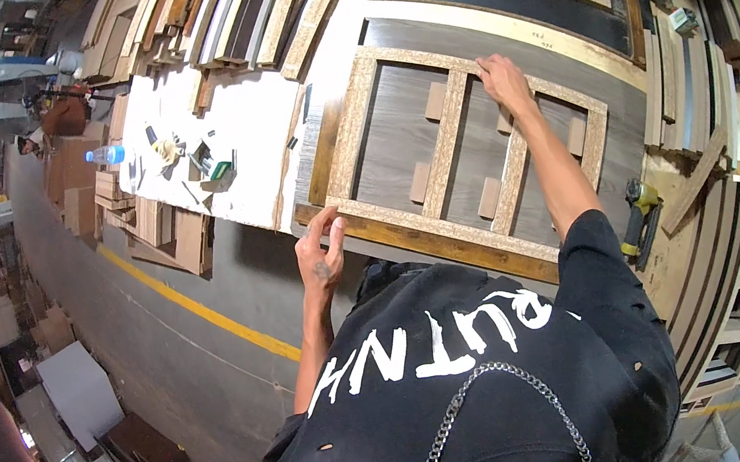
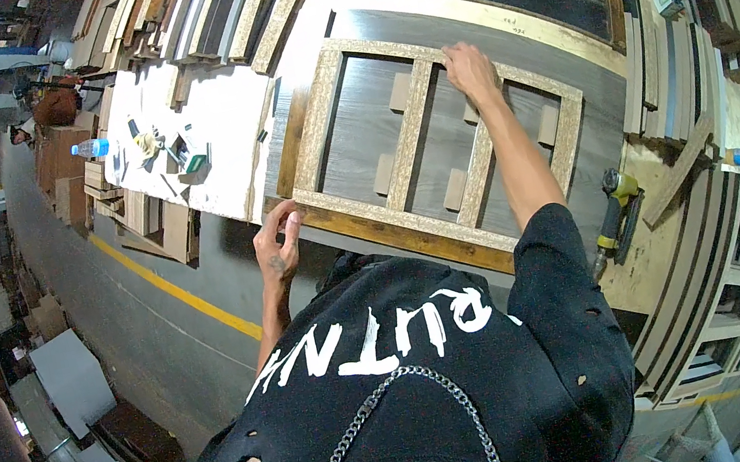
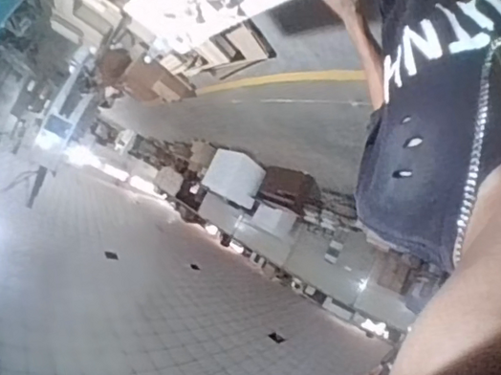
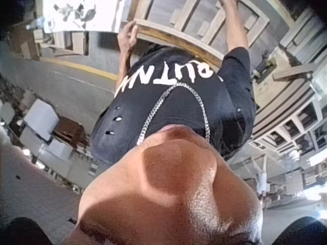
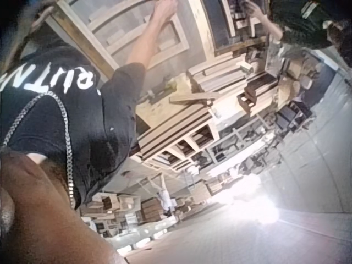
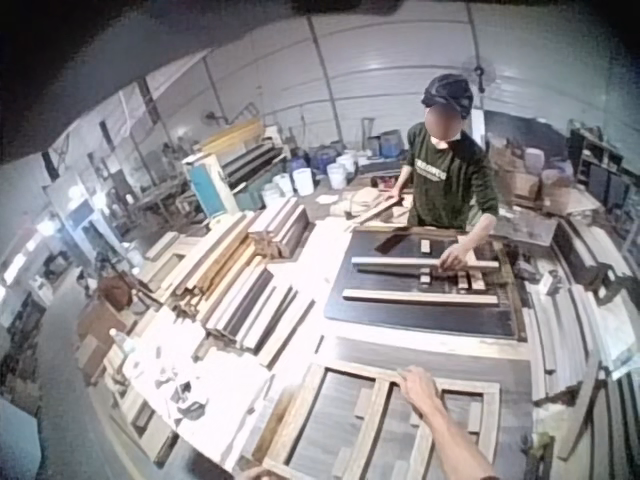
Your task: Assembling a wooden frame by positioning slats and using a pneumatic nail gun to secure them.
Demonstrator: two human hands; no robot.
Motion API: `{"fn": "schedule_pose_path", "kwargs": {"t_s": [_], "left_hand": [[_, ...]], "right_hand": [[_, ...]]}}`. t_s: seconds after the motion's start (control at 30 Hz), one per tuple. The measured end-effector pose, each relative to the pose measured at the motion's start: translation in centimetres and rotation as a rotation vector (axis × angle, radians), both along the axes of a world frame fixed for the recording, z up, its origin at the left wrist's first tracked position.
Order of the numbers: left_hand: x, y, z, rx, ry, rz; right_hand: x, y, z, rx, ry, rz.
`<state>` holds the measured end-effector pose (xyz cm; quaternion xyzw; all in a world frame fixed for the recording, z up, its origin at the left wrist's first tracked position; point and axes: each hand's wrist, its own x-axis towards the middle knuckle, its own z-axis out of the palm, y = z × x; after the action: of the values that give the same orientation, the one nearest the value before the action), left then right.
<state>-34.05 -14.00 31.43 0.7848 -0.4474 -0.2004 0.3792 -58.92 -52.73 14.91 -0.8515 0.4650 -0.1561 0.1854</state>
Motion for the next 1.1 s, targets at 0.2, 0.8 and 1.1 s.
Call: {"fn": "schedule_pose_path", "kwargs": {"t_s": [0.2, 0.8, 1.1], "left_hand": [[0.1, 0.8, -0.2, -0.021, 0.007, 0.012], [0.0, 2.4, -1.0, -0.056, 0.03, -0.025], [2.9, 3.9, -2.2, -0.039, 0.165, 0.044]], "right_hand": [[1.0, 0.9, 2.4, 0.071, 0.133, -0.025], [1.8, 1.6, 4.4, 0.242, 0.365, 0.019], [3.1, 2.1, 3.3, 0.134, 0.464, -0.108]]}}
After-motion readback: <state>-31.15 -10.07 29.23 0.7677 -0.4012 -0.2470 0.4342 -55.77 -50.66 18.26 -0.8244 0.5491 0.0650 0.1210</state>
